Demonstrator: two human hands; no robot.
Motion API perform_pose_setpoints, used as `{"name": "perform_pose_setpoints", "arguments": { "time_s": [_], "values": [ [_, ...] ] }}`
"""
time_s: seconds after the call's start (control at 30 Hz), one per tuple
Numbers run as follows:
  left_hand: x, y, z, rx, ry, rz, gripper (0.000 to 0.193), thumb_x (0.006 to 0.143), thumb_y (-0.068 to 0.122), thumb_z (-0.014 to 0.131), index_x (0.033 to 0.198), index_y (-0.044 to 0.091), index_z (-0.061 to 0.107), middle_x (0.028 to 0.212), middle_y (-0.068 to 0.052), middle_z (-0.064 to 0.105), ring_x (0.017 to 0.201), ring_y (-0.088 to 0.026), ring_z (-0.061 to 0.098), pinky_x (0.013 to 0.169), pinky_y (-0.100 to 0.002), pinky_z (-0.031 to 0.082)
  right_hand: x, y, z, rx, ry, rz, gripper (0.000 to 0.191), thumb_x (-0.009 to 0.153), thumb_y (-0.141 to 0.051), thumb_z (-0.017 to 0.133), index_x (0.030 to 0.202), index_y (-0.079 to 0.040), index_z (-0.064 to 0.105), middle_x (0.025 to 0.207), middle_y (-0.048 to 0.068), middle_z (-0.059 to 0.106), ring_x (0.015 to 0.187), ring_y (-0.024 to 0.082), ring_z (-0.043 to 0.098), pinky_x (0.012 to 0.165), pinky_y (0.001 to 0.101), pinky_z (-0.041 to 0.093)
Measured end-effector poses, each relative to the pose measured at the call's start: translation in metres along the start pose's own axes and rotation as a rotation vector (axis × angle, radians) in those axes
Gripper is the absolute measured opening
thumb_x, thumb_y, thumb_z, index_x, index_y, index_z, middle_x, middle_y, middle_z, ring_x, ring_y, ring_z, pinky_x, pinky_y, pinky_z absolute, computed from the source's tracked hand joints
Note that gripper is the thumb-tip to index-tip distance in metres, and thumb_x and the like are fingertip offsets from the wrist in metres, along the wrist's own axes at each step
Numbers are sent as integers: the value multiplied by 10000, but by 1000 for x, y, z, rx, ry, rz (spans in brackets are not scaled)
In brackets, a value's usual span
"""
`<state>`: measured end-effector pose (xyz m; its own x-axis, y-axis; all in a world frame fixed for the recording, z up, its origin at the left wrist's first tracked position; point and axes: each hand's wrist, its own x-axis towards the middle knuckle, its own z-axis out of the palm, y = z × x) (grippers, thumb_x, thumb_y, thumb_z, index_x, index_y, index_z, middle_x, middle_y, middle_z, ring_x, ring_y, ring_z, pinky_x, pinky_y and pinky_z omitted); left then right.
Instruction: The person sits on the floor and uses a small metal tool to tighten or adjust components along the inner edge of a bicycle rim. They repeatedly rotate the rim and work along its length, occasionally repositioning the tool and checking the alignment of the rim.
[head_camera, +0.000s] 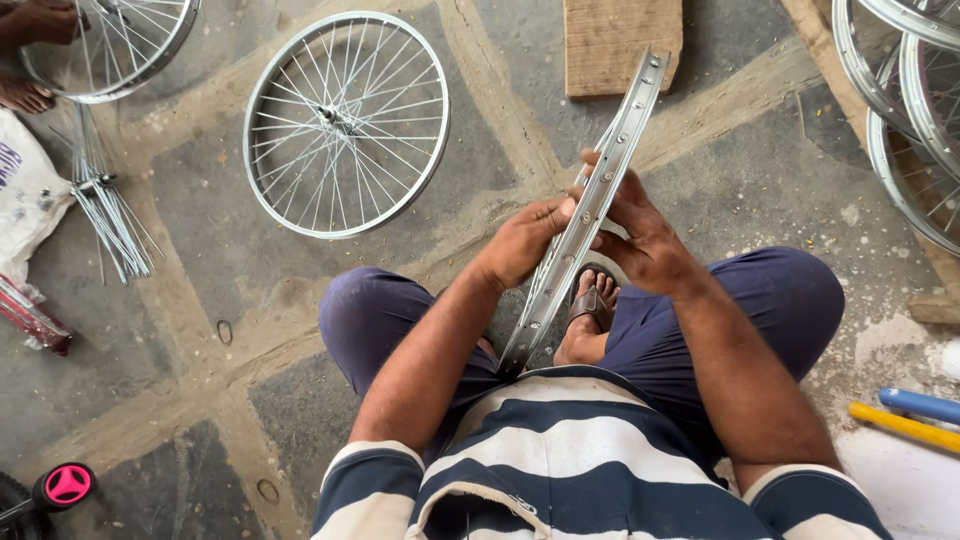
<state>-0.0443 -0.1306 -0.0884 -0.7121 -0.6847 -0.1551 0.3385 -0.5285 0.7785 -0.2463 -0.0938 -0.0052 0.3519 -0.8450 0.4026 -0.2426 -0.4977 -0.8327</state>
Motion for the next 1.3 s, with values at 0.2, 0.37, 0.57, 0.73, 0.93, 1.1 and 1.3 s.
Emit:
{"name": "perform_pose_setpoints", "arguments": {
  "time_s": [0.2,0.37,0.57,0.73,0.93,1.1,1.3],
  "values": [
    [-15,-40,2,-173,130,198,379,1101,244,544,1412,31,585,1238,-91,667,1126,-174,615,1016,-326,492,5,5,30,-178,303,8,401,859,-218,901,1145,-67,662,1200,116,635,1101,236,686,898,360,595],
    [-20,-58,-2,-107,115,304,252,1209,246,544,1183,5,610,1273,-76,610,1112,-147,570,1025,-317,482,3,-6,62,-162,538,48,327,863,-88,882,1123,-39,689,1129,103,651,963,194,720,791,314,597],
    [-22,-19,5,294,223,51,347,1113,278,455,1383,99,580,1230,-73,673,1093,-159,615,963,-304,510,7,-11,9,75,103,72,492,880,-159,808,1315,-8,634,1375,160,588,1336,278,572,1145,413,485],
    [-10,-1,14,178,55,160,389,1128,301,448,1372,43,607,1270,-68,668,1184,-149,593,1071,-280,463,10,-14,9,-154,21,-70,410,965,-188,804,1326,-21,702,1503,183,542,1366,285,567,1154,403,516],
    [-29,-20,36,195,342,253,356,1106,193,504,1393,8,603,1244,-67,642,1124,-162,581,1007,-299,483,6,-20,58,-412,561,-30,382,833,-239,950,1083,-55,728,1237,125,570,1170,296,568,969,400,538],
    [-35,-19,32,86,170,256,479,1135,364,489,1500,58,529,1295,-37,650,1175,-121,593,1035,-289,491,-1,-21,26,-122,279,126,392,940,-199,812,1267,-13,698,1298,111,616,1151,235,680,968,344,577],
    [-14,-2,19,-40,29,19,488,1189,384,485,1374,-53,599,1137,-136,704,978,-179,642,859,-327,530,3,-26,-13,-50,-80,95,489,929,-272,772,1347,-42,662,1495,158,550,1385,340,574,1150,430,512]
  ]
}}
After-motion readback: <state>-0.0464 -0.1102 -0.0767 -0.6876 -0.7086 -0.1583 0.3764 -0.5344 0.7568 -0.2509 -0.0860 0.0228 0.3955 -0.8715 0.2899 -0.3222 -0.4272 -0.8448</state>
